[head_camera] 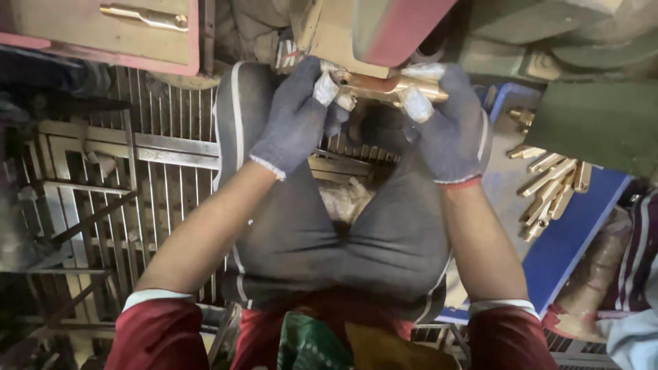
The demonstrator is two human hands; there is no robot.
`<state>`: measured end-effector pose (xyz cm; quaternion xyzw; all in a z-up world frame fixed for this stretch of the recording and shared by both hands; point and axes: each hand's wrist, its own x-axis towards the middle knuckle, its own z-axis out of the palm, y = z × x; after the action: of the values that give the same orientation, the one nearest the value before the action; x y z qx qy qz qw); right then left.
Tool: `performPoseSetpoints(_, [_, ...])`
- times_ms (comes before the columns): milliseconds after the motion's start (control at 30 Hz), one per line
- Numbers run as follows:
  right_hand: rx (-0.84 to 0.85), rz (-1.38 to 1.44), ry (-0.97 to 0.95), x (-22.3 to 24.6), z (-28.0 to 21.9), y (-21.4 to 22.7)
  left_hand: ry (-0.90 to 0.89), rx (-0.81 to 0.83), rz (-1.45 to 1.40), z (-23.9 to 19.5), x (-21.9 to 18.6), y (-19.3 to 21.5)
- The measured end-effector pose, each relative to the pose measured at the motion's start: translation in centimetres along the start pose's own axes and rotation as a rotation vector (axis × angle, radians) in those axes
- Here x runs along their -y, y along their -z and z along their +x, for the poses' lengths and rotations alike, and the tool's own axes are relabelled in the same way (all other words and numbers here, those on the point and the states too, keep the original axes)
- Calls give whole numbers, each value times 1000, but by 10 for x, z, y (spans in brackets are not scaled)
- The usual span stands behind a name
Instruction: The person uses a belt sander to grind and finish metal parts, holding them with gloved hands and placing them into a blue plastic bin after each one is completed.
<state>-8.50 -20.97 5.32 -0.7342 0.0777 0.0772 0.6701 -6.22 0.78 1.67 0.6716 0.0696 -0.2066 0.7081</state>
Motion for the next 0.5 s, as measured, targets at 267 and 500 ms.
performPoseSetpoints(267, [-48, 67, -184, -21, 34, -4, 161, -68, -195, 32, 21, -7])
performPoseSetpoints(500, [-70, 66, -381, -24, 54, -5, 300, -117, -257, 49, 27, -9])
